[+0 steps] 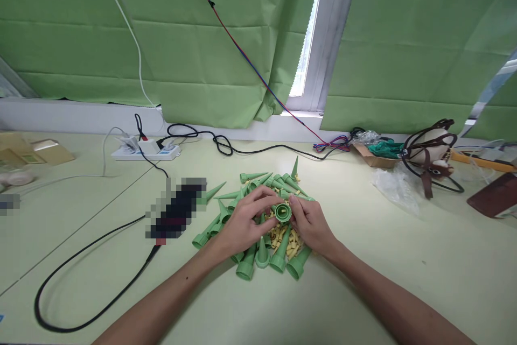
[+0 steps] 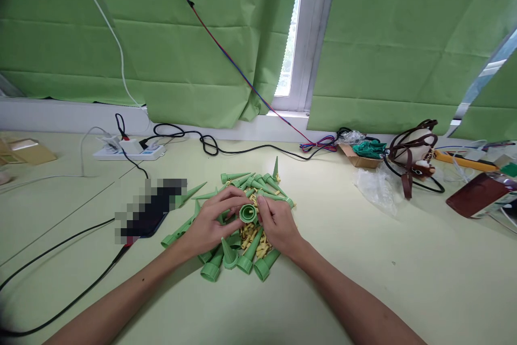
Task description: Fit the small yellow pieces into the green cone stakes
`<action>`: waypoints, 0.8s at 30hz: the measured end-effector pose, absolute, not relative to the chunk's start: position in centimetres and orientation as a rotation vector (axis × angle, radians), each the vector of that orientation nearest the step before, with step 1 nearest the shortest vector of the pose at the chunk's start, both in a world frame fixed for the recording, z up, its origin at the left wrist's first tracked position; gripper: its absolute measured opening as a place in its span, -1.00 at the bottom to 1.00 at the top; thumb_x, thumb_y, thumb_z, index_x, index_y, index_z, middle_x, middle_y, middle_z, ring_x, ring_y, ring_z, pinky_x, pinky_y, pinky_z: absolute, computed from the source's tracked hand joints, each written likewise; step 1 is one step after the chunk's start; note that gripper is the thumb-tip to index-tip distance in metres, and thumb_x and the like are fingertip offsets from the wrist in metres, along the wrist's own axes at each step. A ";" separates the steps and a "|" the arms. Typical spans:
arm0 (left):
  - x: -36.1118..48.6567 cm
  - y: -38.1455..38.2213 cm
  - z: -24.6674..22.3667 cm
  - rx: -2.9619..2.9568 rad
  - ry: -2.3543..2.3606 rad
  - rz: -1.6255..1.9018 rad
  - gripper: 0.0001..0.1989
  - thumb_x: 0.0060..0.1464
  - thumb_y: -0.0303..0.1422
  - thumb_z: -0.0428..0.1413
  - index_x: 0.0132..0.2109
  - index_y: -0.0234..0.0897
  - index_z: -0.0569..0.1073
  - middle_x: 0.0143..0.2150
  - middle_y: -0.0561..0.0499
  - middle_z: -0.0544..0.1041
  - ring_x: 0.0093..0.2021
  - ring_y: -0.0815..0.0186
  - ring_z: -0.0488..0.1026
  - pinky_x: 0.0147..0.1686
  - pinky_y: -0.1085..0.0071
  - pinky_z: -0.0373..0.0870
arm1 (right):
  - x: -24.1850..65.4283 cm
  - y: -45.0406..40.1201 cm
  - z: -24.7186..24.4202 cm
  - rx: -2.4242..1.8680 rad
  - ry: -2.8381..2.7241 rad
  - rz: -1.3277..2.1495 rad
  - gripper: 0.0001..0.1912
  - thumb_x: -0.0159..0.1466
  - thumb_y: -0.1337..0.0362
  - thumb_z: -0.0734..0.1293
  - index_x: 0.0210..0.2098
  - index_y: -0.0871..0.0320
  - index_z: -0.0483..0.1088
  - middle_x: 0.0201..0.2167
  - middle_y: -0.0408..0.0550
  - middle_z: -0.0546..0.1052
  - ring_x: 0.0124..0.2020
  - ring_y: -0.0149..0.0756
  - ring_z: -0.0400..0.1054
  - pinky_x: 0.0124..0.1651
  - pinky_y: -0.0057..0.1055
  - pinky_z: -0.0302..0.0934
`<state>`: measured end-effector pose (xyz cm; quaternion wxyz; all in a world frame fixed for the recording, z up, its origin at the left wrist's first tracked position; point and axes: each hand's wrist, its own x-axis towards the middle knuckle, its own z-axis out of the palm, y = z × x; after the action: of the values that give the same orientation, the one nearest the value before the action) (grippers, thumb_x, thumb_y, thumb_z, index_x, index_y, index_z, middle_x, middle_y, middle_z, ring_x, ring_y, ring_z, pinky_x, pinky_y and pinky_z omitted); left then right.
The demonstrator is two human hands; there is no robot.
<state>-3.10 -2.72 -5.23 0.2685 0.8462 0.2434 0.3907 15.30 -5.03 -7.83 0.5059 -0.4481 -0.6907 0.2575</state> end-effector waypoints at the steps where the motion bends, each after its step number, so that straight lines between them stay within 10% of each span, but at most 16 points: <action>1: -3.1 -2.7 -5.3 2.291 0.653 1.061 -0.63 0.10 -0.62 0.08 -0.01 -0.15 0.45 -0.08 0.00 0.35 -0.27 0.38 0.29 -0.31 0.47 0.31 | 15.3 -5.0 -7.8 -1.082 -1.664 0.626 -0.49 0.45 0.09 0.05 -0.61 0.12 0.12 -0.69 -0.20 0.20 -0.62 -0.44 0.05 -0.51 -0.43 -0.02; 20: -2.7 -2.9 -4.4 2.185 0.934 1.086 -0.91 0.25 -0.40 0.01 -0.13 -0.25 0.38 -0.23 0.00 0.43 -0.34 0.35 0.35 -0.33 0.44 0.31 | 15.5 -4.9 -8.5 -1.059 -1.606 0.731 -0.64 0.44 0.05 0.08 -0.44 0.08 0.12 -0.61 -0.23 0.20 -0.59 -0.39 0.09 -0.51 -0.42 0.04; 24: -2.6 -2.8 -4.3 2.155 0.929 1.001 -0.65 0.35 -0.27 -0.11 -0.41 -0.28 0.29 -0.45 0.08 0.30 -0.40 0.36 0.25 -0.35 0.43 0.21 | 15.5 -4.8 -8.6 -1.052 -1.589 0.723 -0.64 0.44 0.06 0.09 -0.43 0.09 0.16 -0.62 -0.25 0.20 -0.59 -0.41 0.09 -0.50 -0.44 0.04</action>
<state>-2.65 -2.79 -4.28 0.2907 0.8081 0.3484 0.3755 15.55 -4.80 -8.64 0.5241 -0.4395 -0.6639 0.3023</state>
